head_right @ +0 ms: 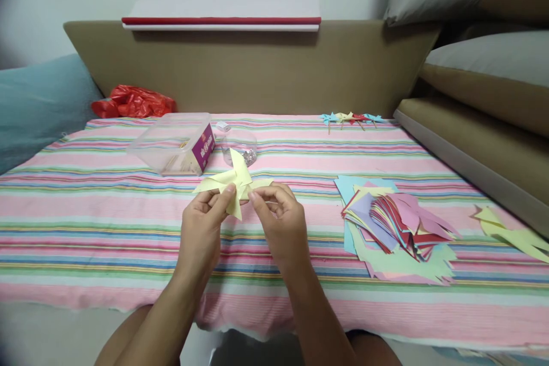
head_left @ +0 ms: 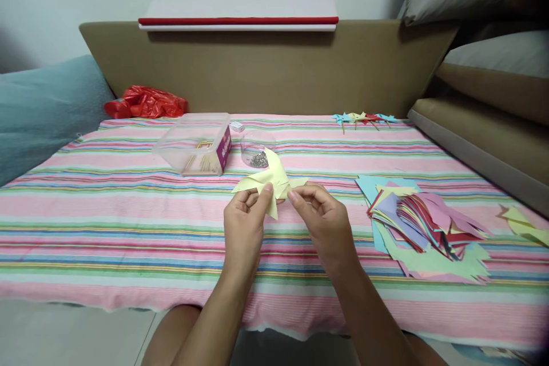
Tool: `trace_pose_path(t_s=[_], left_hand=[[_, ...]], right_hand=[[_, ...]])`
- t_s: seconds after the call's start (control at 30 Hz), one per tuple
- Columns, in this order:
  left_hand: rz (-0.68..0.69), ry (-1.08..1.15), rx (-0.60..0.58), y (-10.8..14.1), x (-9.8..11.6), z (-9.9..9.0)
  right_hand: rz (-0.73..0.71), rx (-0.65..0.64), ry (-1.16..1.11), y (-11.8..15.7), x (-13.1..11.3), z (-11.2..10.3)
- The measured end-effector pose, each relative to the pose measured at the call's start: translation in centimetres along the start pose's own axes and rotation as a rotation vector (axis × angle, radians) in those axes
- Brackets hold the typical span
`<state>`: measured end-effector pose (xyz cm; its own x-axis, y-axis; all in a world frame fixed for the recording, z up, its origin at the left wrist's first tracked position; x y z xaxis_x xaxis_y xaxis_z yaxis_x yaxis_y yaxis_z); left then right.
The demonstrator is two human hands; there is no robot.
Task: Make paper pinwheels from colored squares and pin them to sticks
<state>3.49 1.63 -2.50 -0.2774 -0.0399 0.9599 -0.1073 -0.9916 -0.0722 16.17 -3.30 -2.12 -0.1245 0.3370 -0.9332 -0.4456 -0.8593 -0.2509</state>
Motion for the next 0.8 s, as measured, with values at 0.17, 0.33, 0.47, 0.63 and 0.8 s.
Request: trace_pose_path(t_s=[0.17,0.33,0.47,0.63,0.8], left_hand=[[0.024,-0.055,-0.034,0.44,0.55,0.59],[0.048,-0.089,-0.082,0.69,0.46,0.87],[0.048,-0.09,-0.106,0.79,0.36,0.96],[0.043,-0.085,-0.093,0.83,0.46,0.89],[-0.008,0.008,-0.086,0.59,0.15,0.87]], right_hand=[[0.001,0.076,0.033,0.14,0.05,-0.14],[-0.003,0.119,0.041,0.2,0.13,-0.2],[-0.004,0.134,0.047,0.18,0.09,-0.25],[-0.012,0.132,0.064,0.2,0.06,-0.23],[0.003,0.097,0.016,0.13,-0.02,-0.1]])
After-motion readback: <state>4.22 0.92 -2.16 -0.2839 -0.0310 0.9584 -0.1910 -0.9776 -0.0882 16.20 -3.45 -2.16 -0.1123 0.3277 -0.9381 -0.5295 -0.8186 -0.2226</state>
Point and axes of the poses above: each hand's wrist, its own y-axis away from the middle knuckle, its own z-axis out of the palm, x = y × z, the point moved 4 cm from there along -y, towards the middle knuckle, and after that the axes turned 5 degrees about -y, right-handed, at the moved point
